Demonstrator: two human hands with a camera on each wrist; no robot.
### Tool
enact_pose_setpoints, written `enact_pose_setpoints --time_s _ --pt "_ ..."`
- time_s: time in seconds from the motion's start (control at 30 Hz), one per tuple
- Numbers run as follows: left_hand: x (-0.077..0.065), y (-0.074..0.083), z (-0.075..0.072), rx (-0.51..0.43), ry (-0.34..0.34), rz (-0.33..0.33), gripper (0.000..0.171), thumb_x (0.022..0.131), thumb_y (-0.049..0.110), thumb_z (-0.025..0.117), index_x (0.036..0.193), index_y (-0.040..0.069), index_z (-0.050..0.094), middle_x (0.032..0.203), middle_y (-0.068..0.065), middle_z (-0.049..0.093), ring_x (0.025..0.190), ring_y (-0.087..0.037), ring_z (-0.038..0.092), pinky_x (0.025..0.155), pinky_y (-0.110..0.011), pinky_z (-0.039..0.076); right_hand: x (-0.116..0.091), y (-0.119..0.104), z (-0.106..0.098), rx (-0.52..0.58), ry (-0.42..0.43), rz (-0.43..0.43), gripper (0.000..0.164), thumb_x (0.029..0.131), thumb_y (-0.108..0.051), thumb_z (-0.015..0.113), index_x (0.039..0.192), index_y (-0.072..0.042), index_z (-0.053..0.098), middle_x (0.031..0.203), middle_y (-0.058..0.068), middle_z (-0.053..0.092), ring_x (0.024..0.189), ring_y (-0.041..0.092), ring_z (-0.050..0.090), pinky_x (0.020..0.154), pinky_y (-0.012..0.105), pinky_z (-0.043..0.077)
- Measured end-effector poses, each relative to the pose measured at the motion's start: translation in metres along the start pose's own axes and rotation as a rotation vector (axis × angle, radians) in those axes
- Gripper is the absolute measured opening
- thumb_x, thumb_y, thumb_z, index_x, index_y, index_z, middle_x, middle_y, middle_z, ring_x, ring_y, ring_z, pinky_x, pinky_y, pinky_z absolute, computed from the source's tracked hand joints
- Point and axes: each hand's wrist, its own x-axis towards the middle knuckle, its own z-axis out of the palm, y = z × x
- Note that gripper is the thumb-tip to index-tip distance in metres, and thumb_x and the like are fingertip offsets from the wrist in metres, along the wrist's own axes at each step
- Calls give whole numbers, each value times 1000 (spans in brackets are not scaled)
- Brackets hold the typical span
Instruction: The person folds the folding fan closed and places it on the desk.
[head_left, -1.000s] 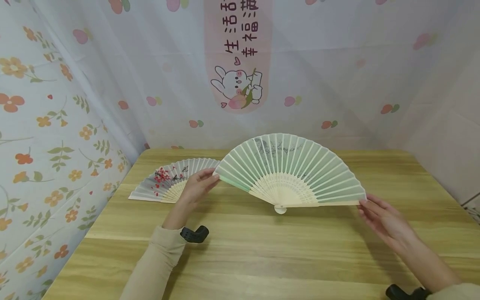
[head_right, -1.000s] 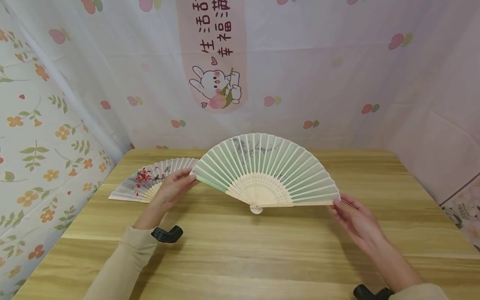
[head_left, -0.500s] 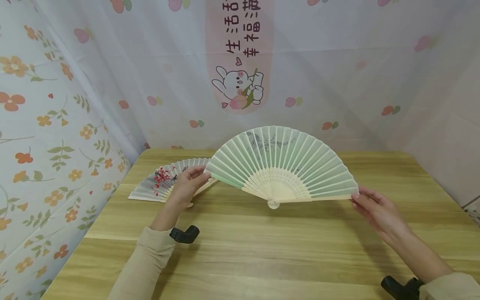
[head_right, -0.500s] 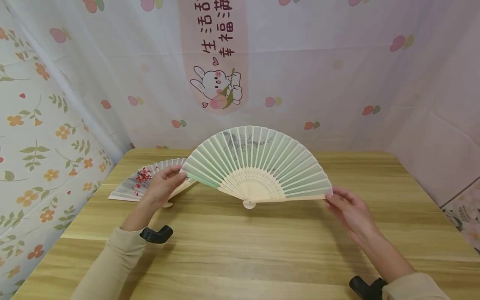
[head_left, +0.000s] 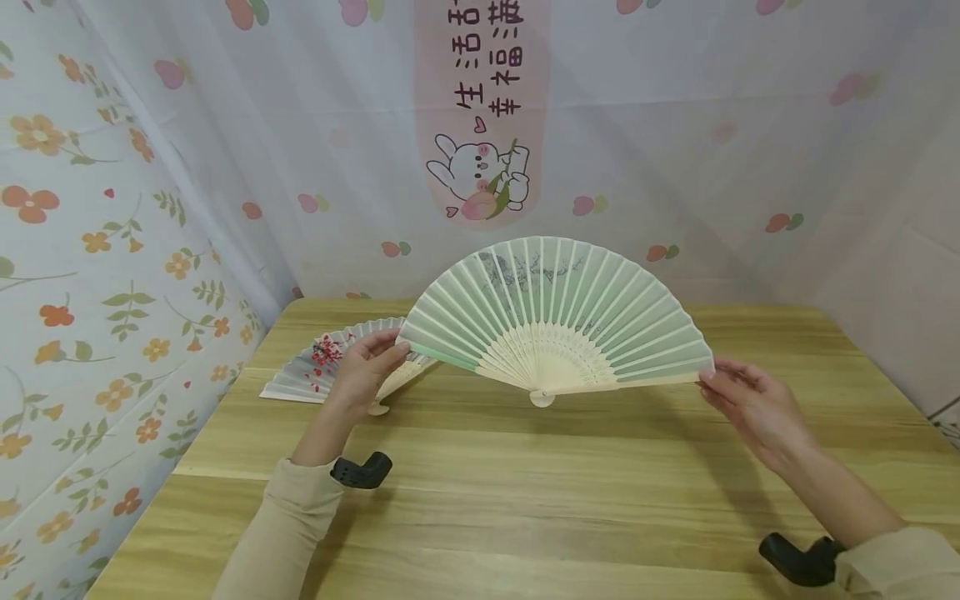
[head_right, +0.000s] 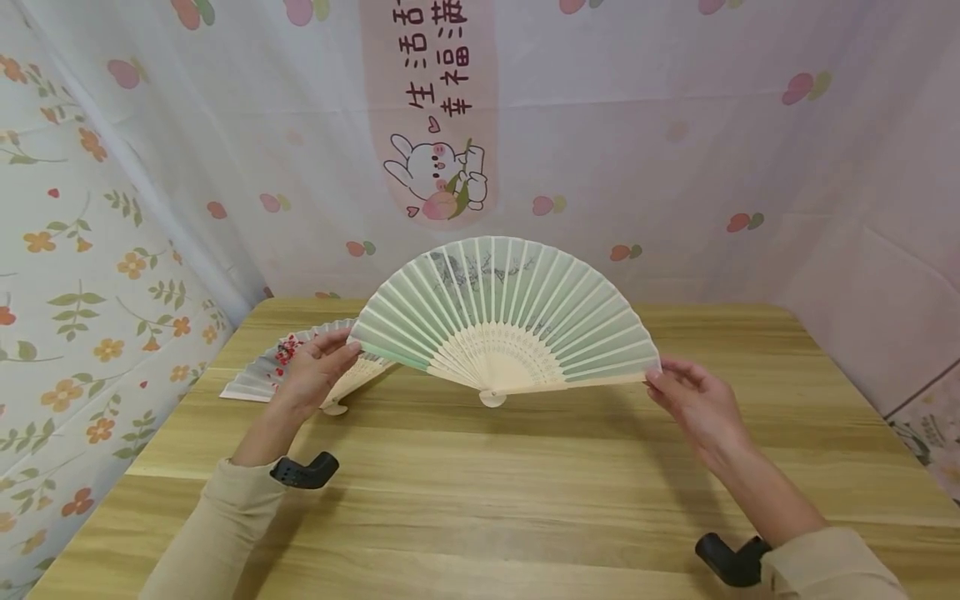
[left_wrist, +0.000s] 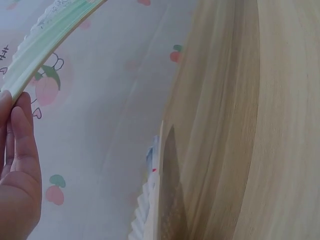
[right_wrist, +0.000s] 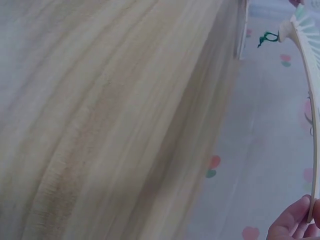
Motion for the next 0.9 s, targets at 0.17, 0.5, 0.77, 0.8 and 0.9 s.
enact_pose_setpoints --time_s 0.17,0.5,0.77,0.8,0.9 --pt "-3 3 -3 -32 16 -7 16 86 0 54 96 13 56 89 4 57 85 -6 56 84 -21 45 3 -1 6 -63 2 -16 18 85 0 55 101 -7 58 93 3 59 85 12 60 76 22 48" --pt "-9 9 -4 -137 28 -7 28 87 -5 51 85 19 64 84 5 59 81 -6 58 79 -18 46 8 -1 14 -34 -31 -21 18 86 2 52 99 -7 60 90 3 59 81 13 61 74 22 49" --pt "-9 11 -2 -164 28 -2 29 87 -6 50 84 19 64 85 4 59 81 -6 57 78 -17 46 8 -2 15 0 -42 -21 20 87 4 50 99 -6 62 89 4 58 81 14 61 73 22 50" --pt "-9 11 -2 -164 29 0 29 87 -6 50 84 19 64 86 4 59 81 -6 57 78 -17 46 8 -2 15 2 -40 -20 20 87 4 50 99 -6 62 89 4 58 80 14 61 73 22 50" --pt "-9 11 -2 -166 26 5 29 87 -6 49 85 19 64 86 4 60 82 -6 57 78 -17 46 8 -4 16 1 -28 -14 19 86 4 51 98 -6 62 89 4 58 79 14 60 72 22 50"
